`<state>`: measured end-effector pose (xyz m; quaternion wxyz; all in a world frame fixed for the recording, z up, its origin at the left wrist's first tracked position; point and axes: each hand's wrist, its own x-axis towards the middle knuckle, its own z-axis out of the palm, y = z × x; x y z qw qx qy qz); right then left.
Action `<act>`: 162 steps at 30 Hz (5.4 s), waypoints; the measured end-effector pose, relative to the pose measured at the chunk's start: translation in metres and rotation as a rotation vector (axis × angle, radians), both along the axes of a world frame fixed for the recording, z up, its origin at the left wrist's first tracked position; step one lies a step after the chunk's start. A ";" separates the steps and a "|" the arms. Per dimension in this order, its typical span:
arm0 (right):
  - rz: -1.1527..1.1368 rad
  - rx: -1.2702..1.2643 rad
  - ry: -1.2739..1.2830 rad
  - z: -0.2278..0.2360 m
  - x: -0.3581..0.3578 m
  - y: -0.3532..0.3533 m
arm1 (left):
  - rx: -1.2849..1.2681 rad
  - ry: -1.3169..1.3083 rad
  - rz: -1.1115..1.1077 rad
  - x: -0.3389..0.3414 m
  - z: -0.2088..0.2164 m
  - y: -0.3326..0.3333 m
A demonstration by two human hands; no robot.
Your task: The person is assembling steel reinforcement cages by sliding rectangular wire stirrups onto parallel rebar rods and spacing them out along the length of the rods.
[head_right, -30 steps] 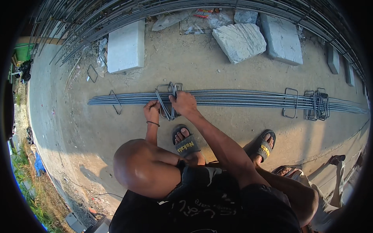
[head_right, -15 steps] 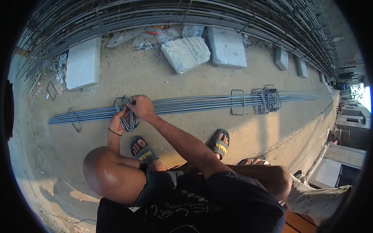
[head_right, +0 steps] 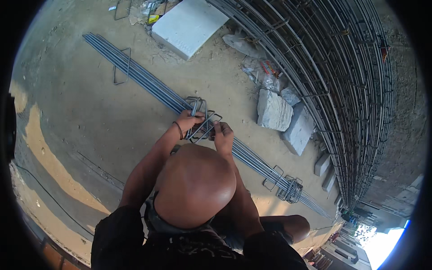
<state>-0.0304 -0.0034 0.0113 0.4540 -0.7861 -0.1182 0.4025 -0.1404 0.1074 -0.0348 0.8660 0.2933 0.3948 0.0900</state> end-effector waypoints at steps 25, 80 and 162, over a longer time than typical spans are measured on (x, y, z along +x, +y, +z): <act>0.238 -0.307 -0.503 0.021 0.178 -0.244 | -0.071 0.061 -0.238 0.009 0.020 0.008; 0.110 -0.106 0.169 -0.001 0.020 -0.022 | 0.287 0.387 0.055 -0.021 0.044 0.010; 0.363 -0.231 -0.306 0.010 -0.027 0.013 | 0.439 0.304 -0.051 -0.050 0.045 0.044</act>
